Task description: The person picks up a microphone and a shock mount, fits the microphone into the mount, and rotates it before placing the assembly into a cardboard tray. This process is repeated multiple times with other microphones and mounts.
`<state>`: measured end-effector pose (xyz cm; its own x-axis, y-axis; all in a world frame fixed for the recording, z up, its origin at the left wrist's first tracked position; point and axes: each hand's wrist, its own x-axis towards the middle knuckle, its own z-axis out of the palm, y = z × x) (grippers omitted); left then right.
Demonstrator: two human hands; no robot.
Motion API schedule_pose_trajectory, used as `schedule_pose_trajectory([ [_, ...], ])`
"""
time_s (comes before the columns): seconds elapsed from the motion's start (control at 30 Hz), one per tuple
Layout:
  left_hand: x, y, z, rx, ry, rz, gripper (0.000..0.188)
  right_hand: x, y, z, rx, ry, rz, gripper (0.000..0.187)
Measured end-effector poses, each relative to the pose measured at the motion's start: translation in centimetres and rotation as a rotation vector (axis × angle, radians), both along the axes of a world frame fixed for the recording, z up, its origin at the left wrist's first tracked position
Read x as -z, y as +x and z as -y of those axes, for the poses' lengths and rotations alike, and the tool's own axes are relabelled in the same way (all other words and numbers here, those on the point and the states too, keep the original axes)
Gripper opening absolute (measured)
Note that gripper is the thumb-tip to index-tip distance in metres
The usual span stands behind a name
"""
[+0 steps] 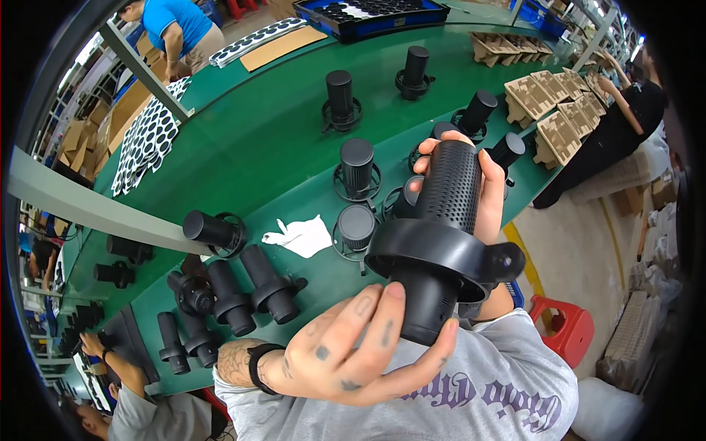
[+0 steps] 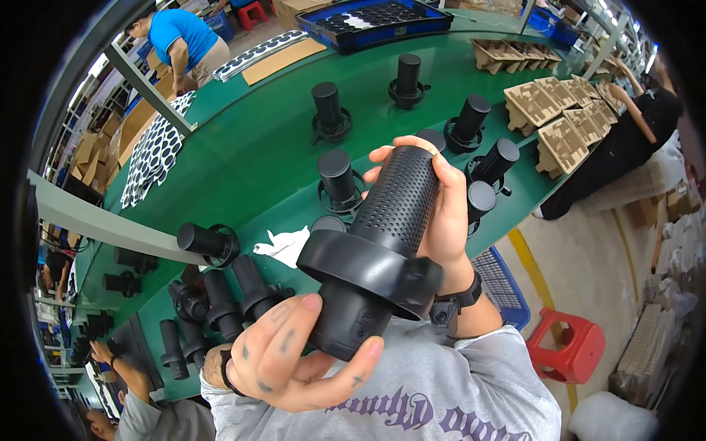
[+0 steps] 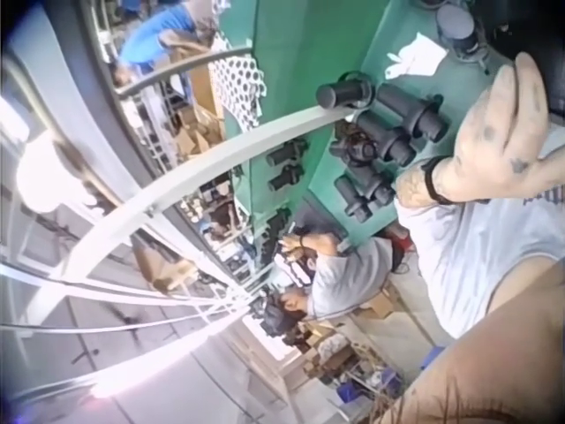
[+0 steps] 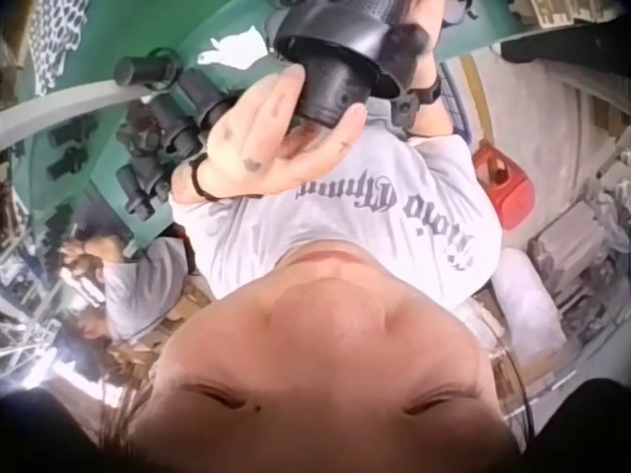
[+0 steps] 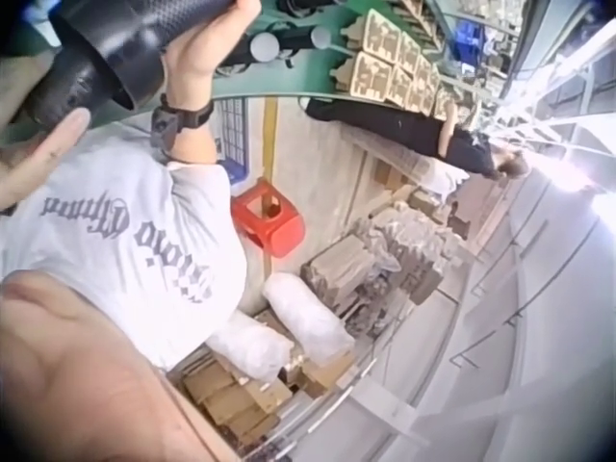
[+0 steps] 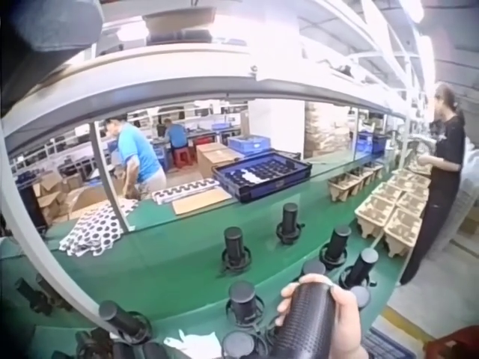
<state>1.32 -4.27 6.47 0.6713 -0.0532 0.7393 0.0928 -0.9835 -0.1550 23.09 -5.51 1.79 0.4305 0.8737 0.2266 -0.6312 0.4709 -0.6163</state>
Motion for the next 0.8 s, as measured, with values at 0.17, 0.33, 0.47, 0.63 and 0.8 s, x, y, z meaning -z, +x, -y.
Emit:
schedule_pose_trajectory([
  [0.17,-0.7,0.0,0.9,-0.047,0.003,-0.031,0.046,0.2,0.2,0.2,0.003,0.038,-0.004,0.044],
  [0.33,0.1,0.1,0.4,0.007,0.209,0.011,0.03,0.9,0.5,0.0,-0.074,0.06,0.017,0.04],
  [0.47,0.0,0.3,-0.2,0.124,0.446,-0.04,0.022,1.1,0.3,0.0,-0.119,0.07,0.006,0.037],
  [0.63,-1.4,1.0,-1.2,0.362,0.707,-0.163,0.039,1.2,0.7,0.1,-0.186,0.116,0.008,0.035],
  [0.8,-3.2,1.5,-1.6,0.438,0.896,-0.26,0.01,0.8,0.6,0.1,-0.243,0.016,0.117,0.031],
])
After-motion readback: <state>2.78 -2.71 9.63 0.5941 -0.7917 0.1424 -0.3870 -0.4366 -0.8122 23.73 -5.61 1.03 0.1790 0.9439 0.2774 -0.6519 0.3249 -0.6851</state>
